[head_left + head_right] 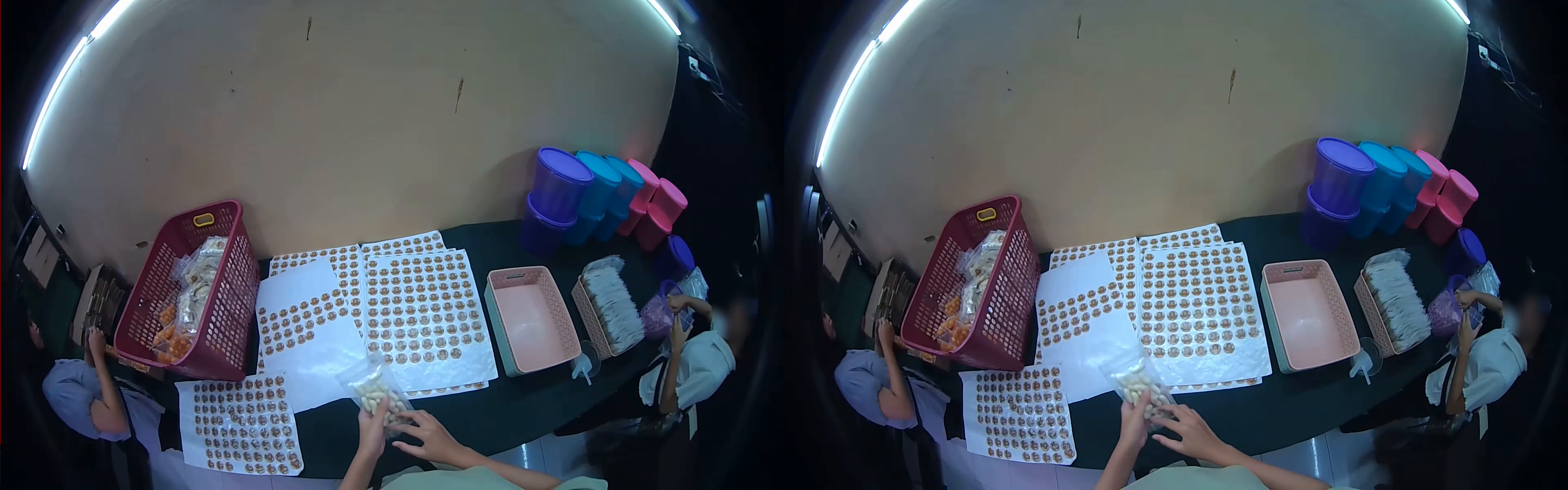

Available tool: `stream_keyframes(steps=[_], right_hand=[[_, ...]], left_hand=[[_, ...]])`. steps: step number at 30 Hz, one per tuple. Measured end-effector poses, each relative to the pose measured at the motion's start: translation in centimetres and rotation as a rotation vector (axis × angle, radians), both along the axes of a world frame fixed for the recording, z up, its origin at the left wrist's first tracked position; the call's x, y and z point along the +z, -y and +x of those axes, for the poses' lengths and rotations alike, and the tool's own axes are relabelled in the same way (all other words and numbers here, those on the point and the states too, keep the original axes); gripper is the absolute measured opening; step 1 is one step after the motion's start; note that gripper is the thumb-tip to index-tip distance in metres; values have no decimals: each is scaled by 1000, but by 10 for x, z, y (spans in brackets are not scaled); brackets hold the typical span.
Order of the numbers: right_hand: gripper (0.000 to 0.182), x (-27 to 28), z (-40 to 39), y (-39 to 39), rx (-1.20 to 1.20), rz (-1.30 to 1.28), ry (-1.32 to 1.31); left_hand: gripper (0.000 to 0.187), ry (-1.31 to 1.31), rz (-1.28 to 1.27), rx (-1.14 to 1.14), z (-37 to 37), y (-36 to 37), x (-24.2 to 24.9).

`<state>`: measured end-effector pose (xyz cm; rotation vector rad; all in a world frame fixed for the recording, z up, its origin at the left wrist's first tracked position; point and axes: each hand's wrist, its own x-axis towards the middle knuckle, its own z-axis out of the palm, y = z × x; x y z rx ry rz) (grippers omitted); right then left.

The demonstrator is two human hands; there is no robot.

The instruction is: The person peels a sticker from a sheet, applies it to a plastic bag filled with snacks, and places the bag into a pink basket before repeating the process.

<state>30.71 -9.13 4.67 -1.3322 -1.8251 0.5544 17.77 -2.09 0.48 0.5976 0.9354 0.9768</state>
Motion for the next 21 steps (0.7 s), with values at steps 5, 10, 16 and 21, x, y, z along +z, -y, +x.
stream_keyframes(steps=[5, 10, 16, 21], right_hand=[[20, -49, 41, -44, -248, -51, -239], [31, -189, 127, -95, -776, -225, 13], [32, -187, 133, -117, -843, -323, 72], [23, -208, 137, -124, -933, -384, 65]], left_hand=[[23, 32, 143, 192, -26, -22, 11], [26, -98, 175, 359, -75, -5, 9], [33, -102, 64, 464, -100, 23, -8], [34, -66, 7, 465, -81, 22, -2]])
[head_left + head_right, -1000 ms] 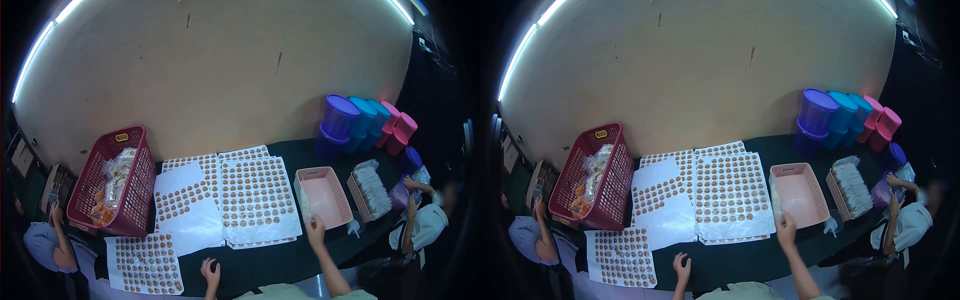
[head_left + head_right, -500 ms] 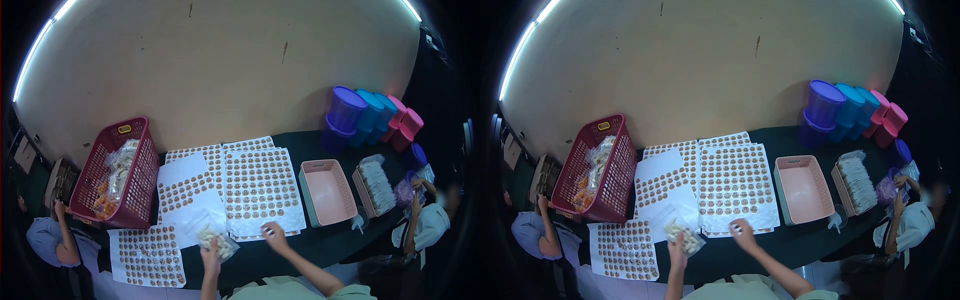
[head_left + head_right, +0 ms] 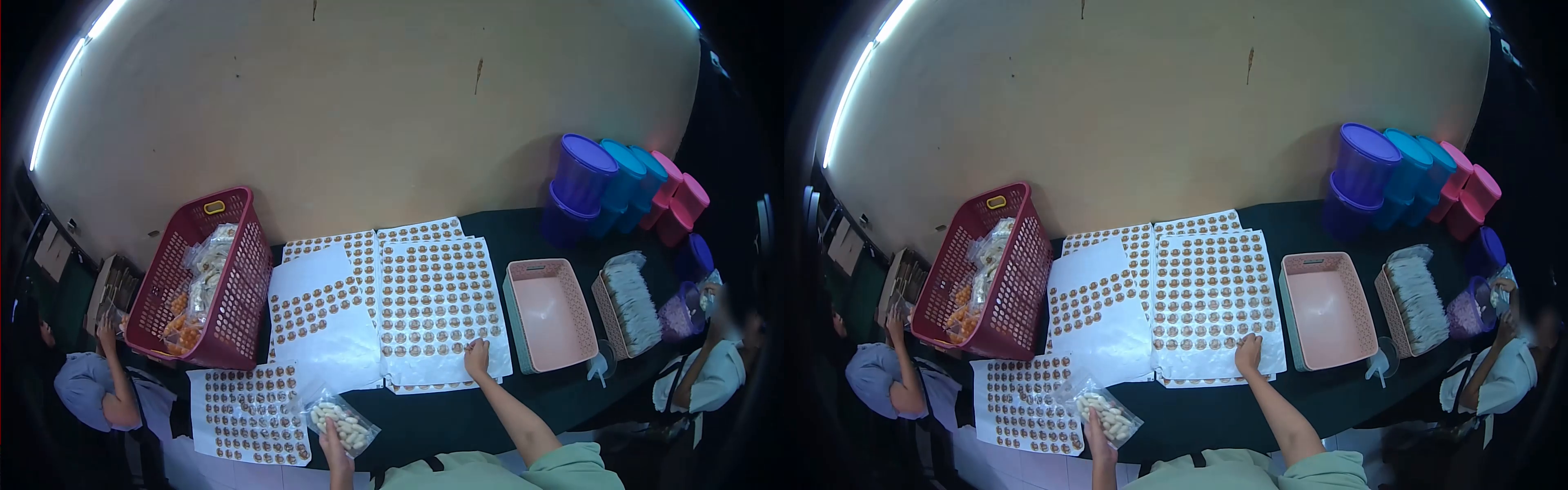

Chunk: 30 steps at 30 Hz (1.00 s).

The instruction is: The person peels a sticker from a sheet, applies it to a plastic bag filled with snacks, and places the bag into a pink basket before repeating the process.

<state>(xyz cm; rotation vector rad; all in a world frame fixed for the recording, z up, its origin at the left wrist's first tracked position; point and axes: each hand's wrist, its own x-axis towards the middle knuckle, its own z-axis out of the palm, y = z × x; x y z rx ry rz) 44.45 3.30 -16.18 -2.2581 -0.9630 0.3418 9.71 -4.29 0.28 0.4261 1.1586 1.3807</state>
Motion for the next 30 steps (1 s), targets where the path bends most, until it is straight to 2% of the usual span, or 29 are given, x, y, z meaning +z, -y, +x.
stream_keyframes(steps=[2, 6, 8, 10, 12, 13, 14, 15, 16, 18, 19, 23, 30], right_hand=[[19, -11, 10, 2, -6, 74, -30], [14, -1, 9, 2, -54, 135, -75], [8, 57, -2, 10, -42, 157, -910], [8, 121, -16, 24, 165, 216, -1115], [9, 189, -30, 41, 430, 242, -1104], [9, 217, -38, 49, 441, 228, -1116], [11, 242, -46, 56, 566, 283, -1145], [14, 258, -53, 62, 686, 342, -1169], [14, 267, -59, 68, 685, 336, -1172], [19, 279, -70, 78, 701, 316, -1021], [22, 283, -81, 82, 679, 357, -861], [25, 286, -93, 85, 602, 376, -776], [24, 284, -101, 92, 586, 394, -775]], left_hand=[[33, -10, 14, -121, 10, -5, 2], [28, -6, 68, -183, 33, -14, 15], [27, 31, 59, -209, 42, -17, 23], [29, -29, 34, -384, 50, -20, 28], [32, -37, 22, -506, 59, -25, 35], [33, -45, 9, -563, 65, -26, 44], [35, -50, -3, -625, 71, -27, 53], [35, -51, -9, -619, 78, -29, 61], [36, -59, 20, -659, 85, -30, 68], [38, -61, 45, -704, 90, -28, 74], [41, -86, 86, -757, 93, -26, 75], [50, -78, 210, -793, 92, -22, 76], [48, -148, 275, -798, 88, -12, 86]])
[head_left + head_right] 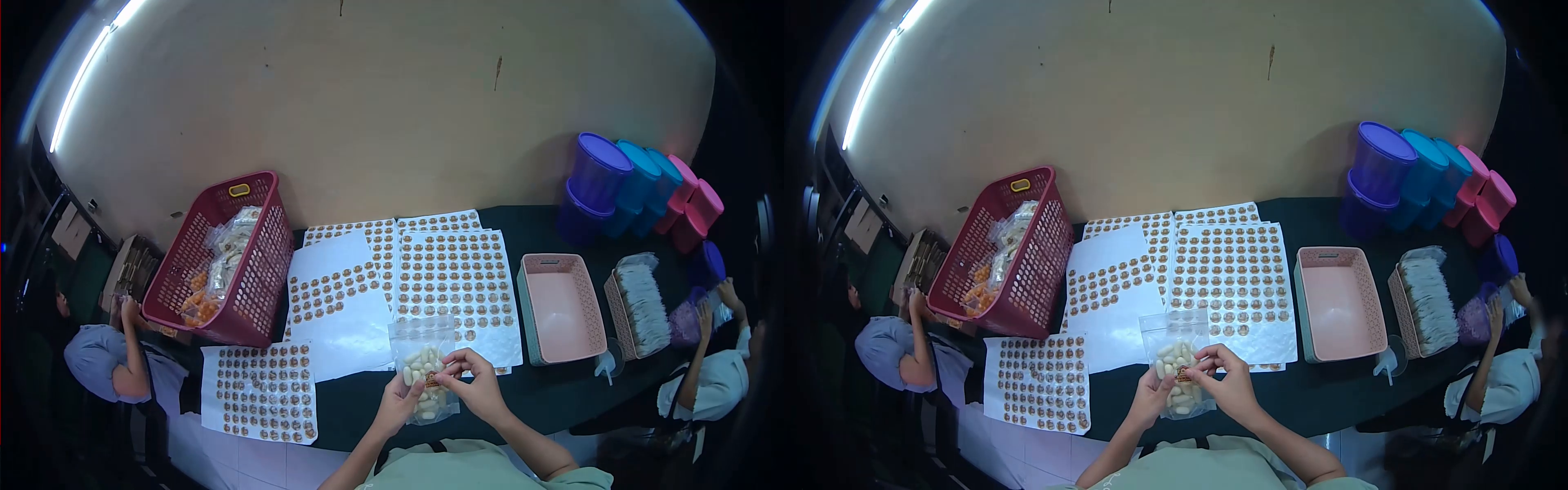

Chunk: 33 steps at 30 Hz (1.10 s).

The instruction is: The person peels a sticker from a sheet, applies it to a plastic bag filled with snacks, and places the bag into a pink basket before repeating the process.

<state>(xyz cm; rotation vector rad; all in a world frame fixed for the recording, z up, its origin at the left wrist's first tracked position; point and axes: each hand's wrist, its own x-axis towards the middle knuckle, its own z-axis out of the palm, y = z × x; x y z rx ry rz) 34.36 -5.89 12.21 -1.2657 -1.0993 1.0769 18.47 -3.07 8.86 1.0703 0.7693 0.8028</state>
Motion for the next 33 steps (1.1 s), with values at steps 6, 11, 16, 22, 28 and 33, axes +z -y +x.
stream_keyframes(steps=[6, 11, 16, 22, 28, 33], right_hand=[[24, 4, -3, 8, 55, -26, -2], [35, 23, -10, 21, -24, -40, 283], [37, 17, -15, 23, -231, 93, 150], [25, -10, -17, 11, -2, -24, -41], [27, -15, -46, -1, -24, -37, -214], [40, -26, -72, -6, -47, 17, -171]], left_hand=[[40, 23, 6, 15, -4, 10, 7], [34, 21, 45, -9, -5, 15, 7], [33, 50, -23, -41, -9, 16, 12], [33, -7, 75, -68, -14, 15, 16], [32, 28, -18, 2, -33, 6, 12], [33, 26, -103, 57, -51, -11, 20]])
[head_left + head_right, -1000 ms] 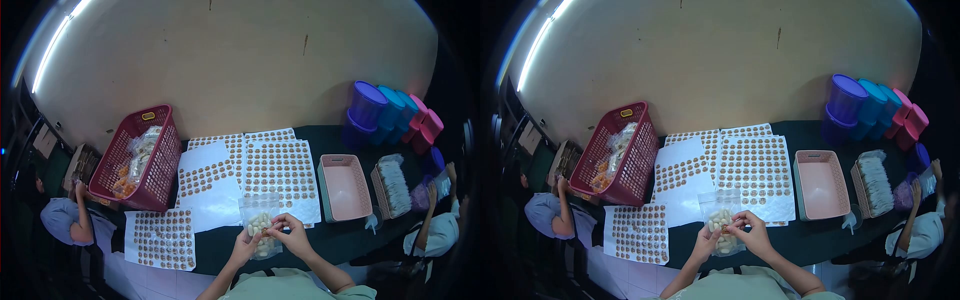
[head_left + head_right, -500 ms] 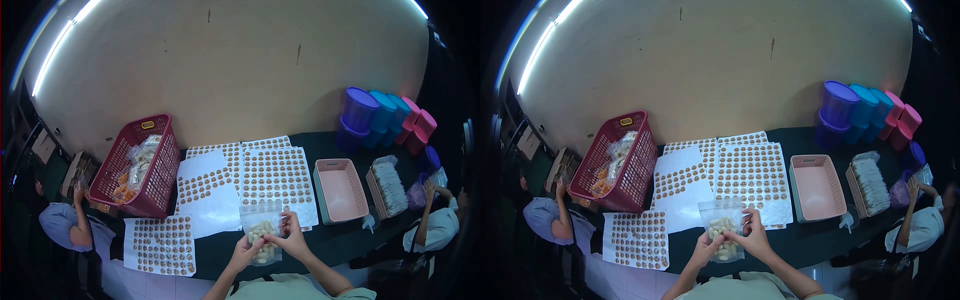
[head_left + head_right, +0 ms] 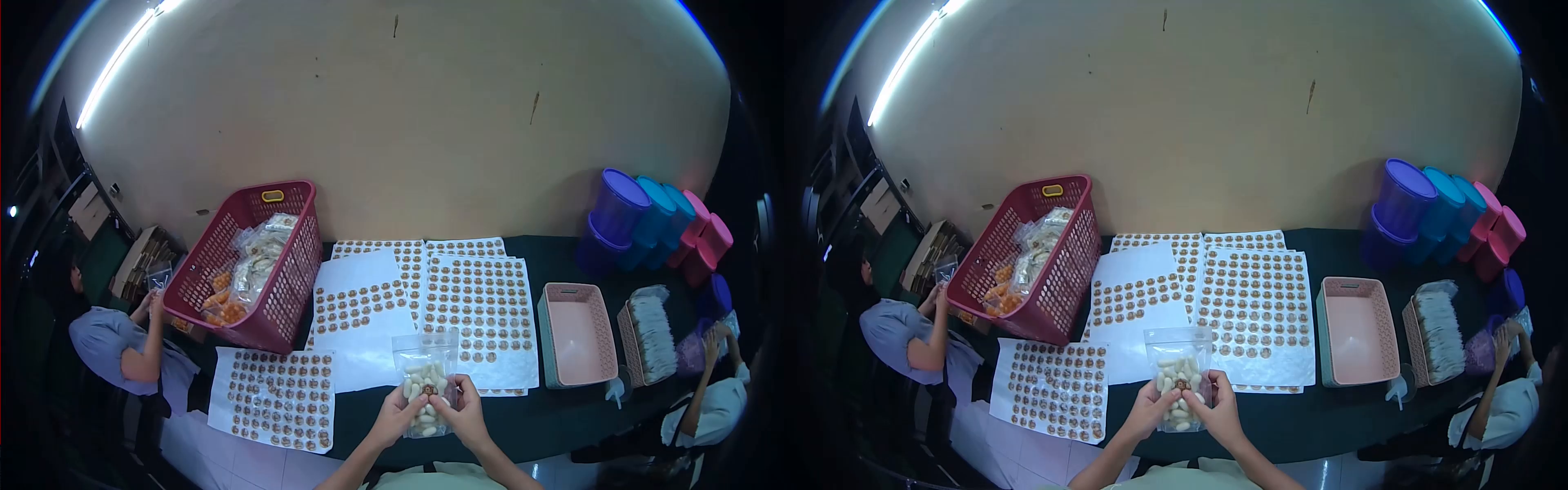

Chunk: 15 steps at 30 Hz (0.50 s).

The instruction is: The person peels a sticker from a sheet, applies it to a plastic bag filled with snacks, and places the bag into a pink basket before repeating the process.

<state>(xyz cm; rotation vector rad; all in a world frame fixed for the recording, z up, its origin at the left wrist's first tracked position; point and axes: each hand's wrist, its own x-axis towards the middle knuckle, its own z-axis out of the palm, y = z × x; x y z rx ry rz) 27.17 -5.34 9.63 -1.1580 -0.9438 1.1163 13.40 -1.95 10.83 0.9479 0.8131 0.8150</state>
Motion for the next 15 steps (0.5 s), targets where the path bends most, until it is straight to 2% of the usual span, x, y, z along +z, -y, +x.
stream_keyframes(steps=[9, 11, 15], right_hand=[[37, -5, -31, -10, 2, -36, -12], [37, 1, -33, -11, 79, -44, -138], [33, 6, -33, -22, -40, -73, -192]], left_hand=[[25, -29, 22, 108, -17, -20, -15], [25, -43, 33, 80, -22, -28, -15], [26, -73, 62, -12, -23, -36, -2]])
